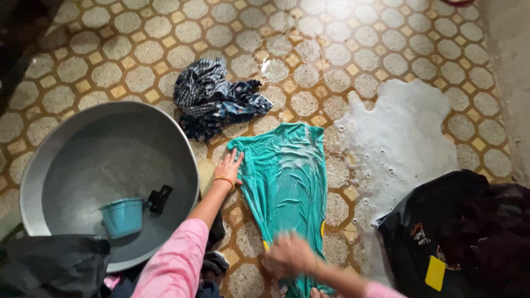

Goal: The person hand-washes a teal t-shirt and a pair of black shorts on a tiled floor. They scrub the items with a yellow bar of soap, rinse them using water from a metal basin, and wring out the excess water.

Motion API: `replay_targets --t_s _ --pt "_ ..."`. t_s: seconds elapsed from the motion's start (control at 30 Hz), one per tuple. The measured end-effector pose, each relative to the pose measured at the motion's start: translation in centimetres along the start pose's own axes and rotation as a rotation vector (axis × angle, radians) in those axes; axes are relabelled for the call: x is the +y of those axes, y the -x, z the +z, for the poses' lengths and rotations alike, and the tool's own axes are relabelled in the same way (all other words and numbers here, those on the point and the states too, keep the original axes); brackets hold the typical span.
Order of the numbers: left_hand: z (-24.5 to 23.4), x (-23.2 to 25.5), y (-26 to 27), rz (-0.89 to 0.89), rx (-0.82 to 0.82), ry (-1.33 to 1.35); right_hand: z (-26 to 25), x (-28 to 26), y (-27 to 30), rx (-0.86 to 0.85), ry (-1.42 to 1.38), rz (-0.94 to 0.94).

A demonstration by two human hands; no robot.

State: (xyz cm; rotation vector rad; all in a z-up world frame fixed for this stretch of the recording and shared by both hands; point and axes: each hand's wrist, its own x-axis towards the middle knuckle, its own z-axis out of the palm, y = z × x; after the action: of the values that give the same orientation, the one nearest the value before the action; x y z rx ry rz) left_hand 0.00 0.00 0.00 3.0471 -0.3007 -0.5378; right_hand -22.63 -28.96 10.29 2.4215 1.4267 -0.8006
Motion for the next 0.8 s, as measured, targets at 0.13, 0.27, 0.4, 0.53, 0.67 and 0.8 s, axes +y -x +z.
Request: replay_targets --t_s 0.13,0.27,0.4,0.53,0.67,0.8 --pt "0.9 -0.3 -0.2 0.02 0.077 0.036 2.7 0.6 0.1 0.783 0.03 -0.21" --pt "1.1 -0.4 0.1 -0.006 0.042 0.043 -4.8 11.3 -11.1 1.05 0.056 0.127" --pt "0.7 0.1 0.1 -0.015 0.096 0.034 -9.9 16.0 -15.2 1.161 0.06 0.392" --pt "-0.3 -0.2 0.2 -0.023 0.035 0.047 -2.0 3.6 -8.0 0.255 0.096 0.086" --pt "0.6 0.9 0.4 -0.075 0.089 0.04 1.7 -0.4 -2.9 0.849 0.017 -0.067" --pt "1.4 1.5 -0.1 -0.134 0.002 0.051 -4.5 7.6 -10.2 1.089 -0.003 0.099"
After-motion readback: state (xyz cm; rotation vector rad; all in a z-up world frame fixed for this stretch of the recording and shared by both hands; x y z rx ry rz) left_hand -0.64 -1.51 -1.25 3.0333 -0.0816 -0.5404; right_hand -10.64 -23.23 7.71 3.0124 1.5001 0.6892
